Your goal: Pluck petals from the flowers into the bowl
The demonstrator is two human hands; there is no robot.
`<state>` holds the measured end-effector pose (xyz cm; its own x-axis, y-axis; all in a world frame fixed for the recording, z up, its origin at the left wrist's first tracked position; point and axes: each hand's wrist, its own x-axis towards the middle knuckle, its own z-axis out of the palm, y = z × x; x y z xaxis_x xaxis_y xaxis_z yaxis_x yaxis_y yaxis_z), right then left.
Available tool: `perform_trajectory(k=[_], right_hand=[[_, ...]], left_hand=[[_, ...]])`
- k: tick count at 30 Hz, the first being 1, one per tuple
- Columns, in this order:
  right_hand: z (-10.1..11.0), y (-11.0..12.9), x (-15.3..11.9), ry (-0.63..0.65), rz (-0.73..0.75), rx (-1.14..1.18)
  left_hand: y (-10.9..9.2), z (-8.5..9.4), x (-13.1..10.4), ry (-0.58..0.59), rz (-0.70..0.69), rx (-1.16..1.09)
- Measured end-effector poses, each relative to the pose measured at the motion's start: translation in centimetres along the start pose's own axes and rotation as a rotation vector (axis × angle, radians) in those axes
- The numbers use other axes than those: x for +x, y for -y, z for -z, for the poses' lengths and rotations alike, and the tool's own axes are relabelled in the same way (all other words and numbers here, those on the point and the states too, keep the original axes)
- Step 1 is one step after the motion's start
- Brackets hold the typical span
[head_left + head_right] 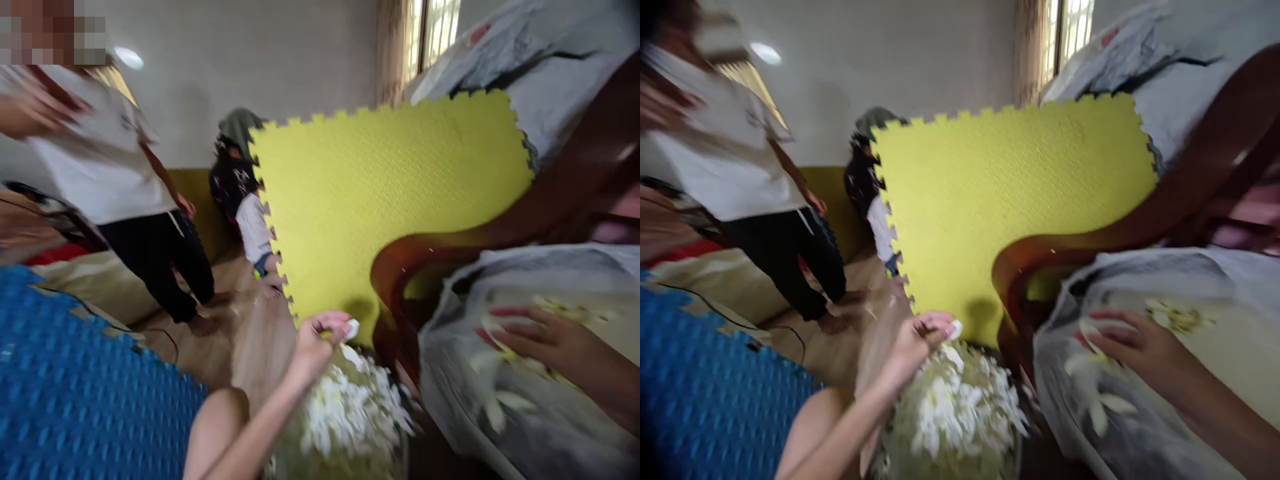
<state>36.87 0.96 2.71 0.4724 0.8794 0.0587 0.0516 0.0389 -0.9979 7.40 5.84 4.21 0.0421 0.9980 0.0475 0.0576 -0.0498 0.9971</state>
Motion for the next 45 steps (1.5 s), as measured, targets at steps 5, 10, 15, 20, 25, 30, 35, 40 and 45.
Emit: perform_trajectory(k=[5,10,15,20,25,30,35,40,45], right_hand=[[2.4,1.8,0.8,0.162,-0.16,-0.079],[1.5,2.7,-0.1,0.171,-0.077,-0.068],[1.2,2.9,-0.3,0.137,-0.111,-0.05],[1.1,2.9,-0.5,0.149,-0.106,-0.074],[0.6,3.6,-1.9,0.325,-0.082,-0.146],[-0.2,3.6,-2.9,0.456,-0.069,-0.204],[-0.7,3.9,-3.8,0.509,-0.044,-0.274],[-0.8,4.7,-4.6,0.527,-0.004,-0.312],[-0.7,4.9,-4.6,0.52,0.043,-0.335]], left_hand=[[0.5,2.2,1.6,0.044,0.056,0.03],[0.9,3.3,2.6,0.044,-0.012,0.162],[3.1,4.0,5.0,0.222,-0.027,0.586],[5.8,3.5,7.3,0.453,0.128,0.77],[8.4,3.9,8.4,0.628,0.278,0.964],[9.1,4.7,9.5,0.715,0.278,1.129],[8.5,4.0,9.0,0.822,0.276,1.228],[7.1,3.8,7.9,0.829,0.213,1.32],[7.5,4.1,5.0,0.805,0.156,1.379]])
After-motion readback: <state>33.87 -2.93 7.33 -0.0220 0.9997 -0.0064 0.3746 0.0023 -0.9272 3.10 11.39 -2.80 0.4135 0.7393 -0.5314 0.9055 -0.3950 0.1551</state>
